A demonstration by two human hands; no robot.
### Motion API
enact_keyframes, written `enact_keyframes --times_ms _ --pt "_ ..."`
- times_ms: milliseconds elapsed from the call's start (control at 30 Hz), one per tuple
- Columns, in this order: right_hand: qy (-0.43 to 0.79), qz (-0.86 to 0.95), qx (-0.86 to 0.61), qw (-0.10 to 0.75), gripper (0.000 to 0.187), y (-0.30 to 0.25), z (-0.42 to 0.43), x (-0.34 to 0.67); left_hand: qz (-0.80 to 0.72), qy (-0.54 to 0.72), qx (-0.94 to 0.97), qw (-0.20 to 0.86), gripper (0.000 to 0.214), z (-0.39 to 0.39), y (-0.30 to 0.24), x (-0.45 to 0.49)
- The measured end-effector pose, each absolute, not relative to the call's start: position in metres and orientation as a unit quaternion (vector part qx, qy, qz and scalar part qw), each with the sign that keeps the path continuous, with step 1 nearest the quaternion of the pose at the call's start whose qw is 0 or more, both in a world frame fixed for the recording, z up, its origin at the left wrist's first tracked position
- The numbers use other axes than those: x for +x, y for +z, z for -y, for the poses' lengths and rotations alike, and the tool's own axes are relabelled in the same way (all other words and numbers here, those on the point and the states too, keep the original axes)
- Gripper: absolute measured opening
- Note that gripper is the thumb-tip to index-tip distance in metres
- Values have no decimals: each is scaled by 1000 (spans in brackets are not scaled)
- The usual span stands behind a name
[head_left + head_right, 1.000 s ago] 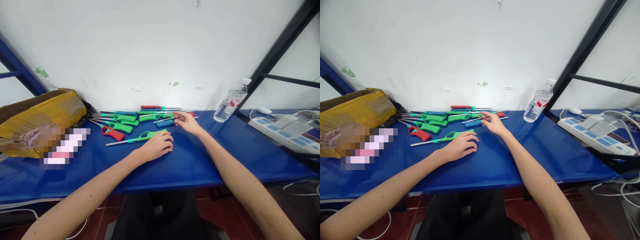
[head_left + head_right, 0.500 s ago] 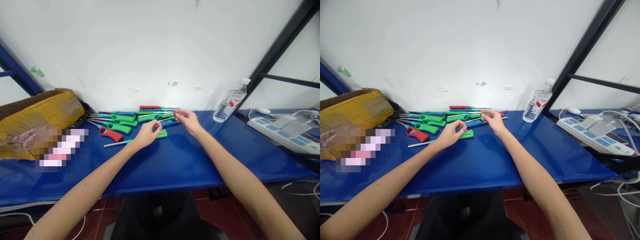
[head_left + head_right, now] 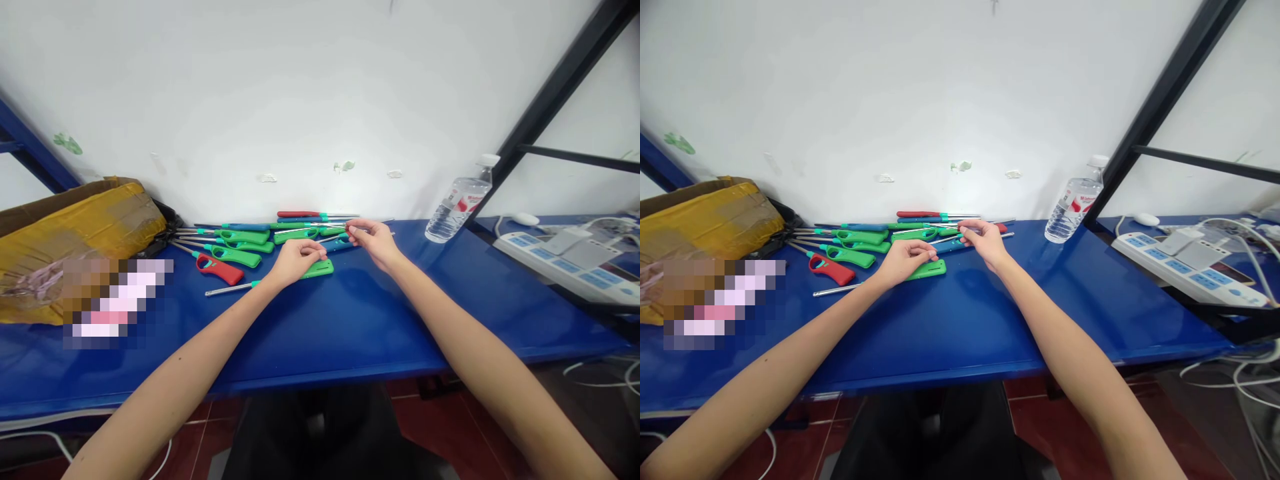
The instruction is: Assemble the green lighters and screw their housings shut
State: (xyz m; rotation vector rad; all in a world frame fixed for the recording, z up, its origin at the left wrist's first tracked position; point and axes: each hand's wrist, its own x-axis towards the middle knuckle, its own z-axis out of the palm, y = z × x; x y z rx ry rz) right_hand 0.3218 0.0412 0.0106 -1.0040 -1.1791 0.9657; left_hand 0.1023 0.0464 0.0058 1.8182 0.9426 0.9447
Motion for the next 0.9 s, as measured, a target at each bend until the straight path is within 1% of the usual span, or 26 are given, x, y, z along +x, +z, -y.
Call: enact_keyframes --times_ms 100,233,300,433,600,767,900 --pt "423 505 -432 616 41 15 -38 318 -370 372 742 418 24 -47 4 104" --pt "434 496 -427 619 41 22 -34 315 -358 382 798 298 19 -47 4 106" --pt "435 497 -424 620 40 24 -32 314 -360 369 817 257 17 -46 4 107" --pt "436 502 -422 616 39 26 -31 312 -368 339 833 234 15 -43 4 110" --pt "430 505 -425 616 38 25 -31 313 -360 333 847 207 14 -44 2 110" --pt "423 510 -427 615 39 25 -32 313 -327 334 870 156 13 -47 -5 111" --pt "419 514 -428 614 41 24 -32 313 -329 326 875 143 12 -48 -9 111"
